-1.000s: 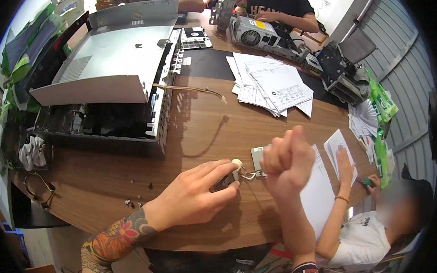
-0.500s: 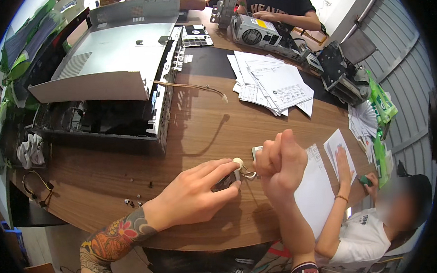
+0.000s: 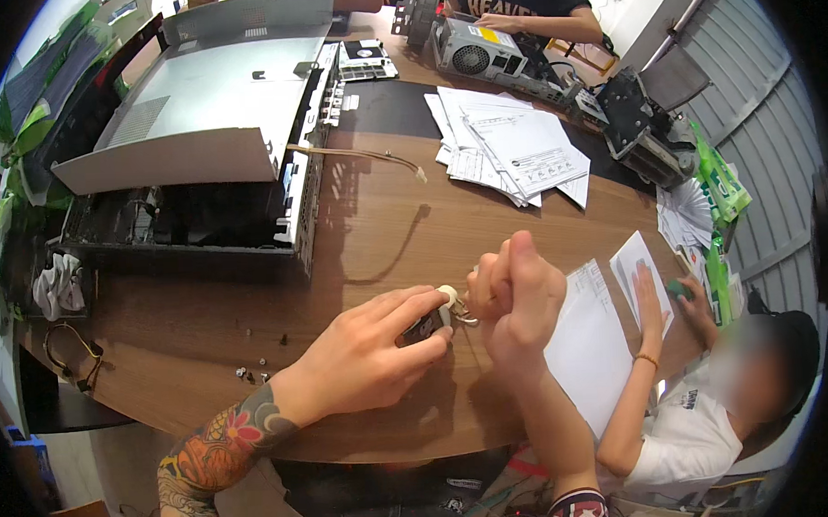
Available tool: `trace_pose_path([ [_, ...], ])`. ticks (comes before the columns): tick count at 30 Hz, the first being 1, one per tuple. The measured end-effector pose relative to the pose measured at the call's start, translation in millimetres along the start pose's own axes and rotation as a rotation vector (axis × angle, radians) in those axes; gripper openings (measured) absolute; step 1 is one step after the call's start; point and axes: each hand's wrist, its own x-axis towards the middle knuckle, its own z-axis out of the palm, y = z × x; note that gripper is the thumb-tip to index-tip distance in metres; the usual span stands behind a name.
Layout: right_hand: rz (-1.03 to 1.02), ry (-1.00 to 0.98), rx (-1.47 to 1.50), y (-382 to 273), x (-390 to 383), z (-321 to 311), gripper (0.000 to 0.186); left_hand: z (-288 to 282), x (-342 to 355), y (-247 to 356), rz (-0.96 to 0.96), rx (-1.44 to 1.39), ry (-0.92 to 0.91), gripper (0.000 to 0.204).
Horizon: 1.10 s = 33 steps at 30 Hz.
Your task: The person disassembles a small electronic component using a screwdriver and a utility knife, then separates its parts and wires by hand.
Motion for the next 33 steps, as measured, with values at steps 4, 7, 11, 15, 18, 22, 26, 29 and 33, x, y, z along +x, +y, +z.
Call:
trace_pose_path([
  [4, 0.073, 0.018, 0.101, -3, 0, -5, 0.055, 0, 0, -3, 0.004, 0.011, -0.01, 0.03],
  [7, 0.079, 0.037, 0.117, -3, 1, -9, 0.055, 1, 2, -4, 0.018, 0.027, -0.01, 0.03],
  [11, 0.059, 0.115, 0.246, -9, 3, -20, 0.054, 2, 2, -4, 0.019, 0.037, -0.008, 0.03],
  [15, -0.022, 0.08, 0.269, -15, 4, -29, 0.054, 1, 3, -3, 0.03, 0.033, -0.009, 0.03],
  [18, -0.017, 0.085, 0.165, -13, 4, -31, 0.054, 0, 4, -2, 0.012, 0.028, -0.028, 0.031],
  [22, -0.013, 0.071, 0.162, -11, 3, -32, 0.053, 1, 4, -3, 0.026, 0.036, -0.027, 0.033],
  [26, 0.006, 0.036, 0.147, -7, 4, -30, 0.055, 1, 4, -2, 0.012, 0.053, -0.051, 0.034],
  [29, 0.002, 0.036, 0.125, -7, 3, -29, 0.056, 2, 4, -2, 0.033, 0.053, -0.024, 0.034],
  [33, 0.033, 0.059, 0.15, -7, 3, -30, 0.056, 3, 3, -2, 0.029, 0.05, -0.022, 0.035],
])
